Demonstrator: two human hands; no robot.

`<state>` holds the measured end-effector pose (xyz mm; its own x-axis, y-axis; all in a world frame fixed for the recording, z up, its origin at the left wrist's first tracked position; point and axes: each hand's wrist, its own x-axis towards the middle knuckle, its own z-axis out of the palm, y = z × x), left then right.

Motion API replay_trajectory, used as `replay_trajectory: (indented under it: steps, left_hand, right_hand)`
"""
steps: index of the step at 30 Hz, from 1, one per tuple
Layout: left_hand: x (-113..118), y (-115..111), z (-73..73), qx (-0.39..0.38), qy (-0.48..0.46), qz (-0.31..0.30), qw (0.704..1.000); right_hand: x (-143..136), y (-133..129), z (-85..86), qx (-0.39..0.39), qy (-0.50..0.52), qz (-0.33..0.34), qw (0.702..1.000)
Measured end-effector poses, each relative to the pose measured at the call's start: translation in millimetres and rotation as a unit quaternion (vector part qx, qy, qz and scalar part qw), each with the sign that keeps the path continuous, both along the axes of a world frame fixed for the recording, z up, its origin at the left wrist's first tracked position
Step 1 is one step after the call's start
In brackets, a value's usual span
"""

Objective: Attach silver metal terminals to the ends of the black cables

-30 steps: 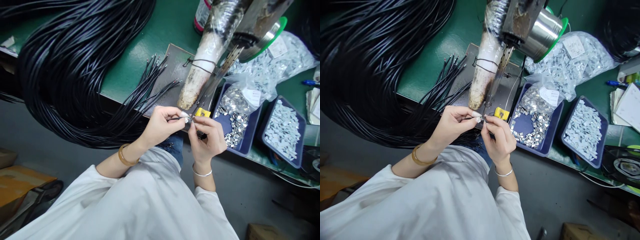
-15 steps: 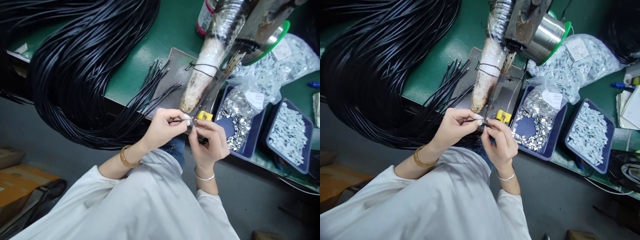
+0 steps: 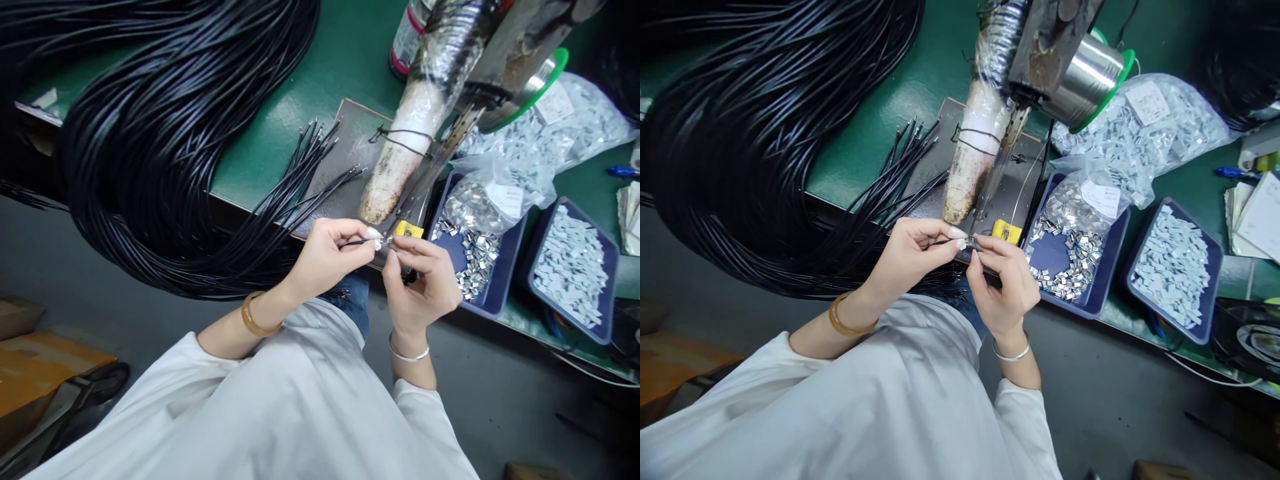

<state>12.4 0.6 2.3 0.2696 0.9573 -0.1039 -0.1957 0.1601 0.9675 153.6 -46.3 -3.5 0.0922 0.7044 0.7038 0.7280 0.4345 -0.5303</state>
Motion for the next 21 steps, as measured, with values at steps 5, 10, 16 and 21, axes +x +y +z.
replay_trajectory:
  steps: [5,10,16,21]
  left_hand:
    - [-0.8,-2.3,1.9,0.006,0.005,0.005,1.000]
    - [-0.6,-3.0,-0.5,0.001,0.011,-0.004,1.000]
    - [1.1,-2.5,-0.3,-0.008,0.000,0.006,1.000]
    - [2.3,-2.0,4.1,-0.008,-0.005,0.016,1.000]
  right_hand:
    - [-1.3,-3.0,-0.7,0.008,0.004,-0.002,1.000]
    - [0.4,-4.4,-3.1,-0.005,0.000,0.006,1.000]
    - [1.2,-0.6,1.0,-0.029,0.000,0.012,1.000]
    - [0.9,2.1,5.3,-0.021,-0.005,0.003,1.000]
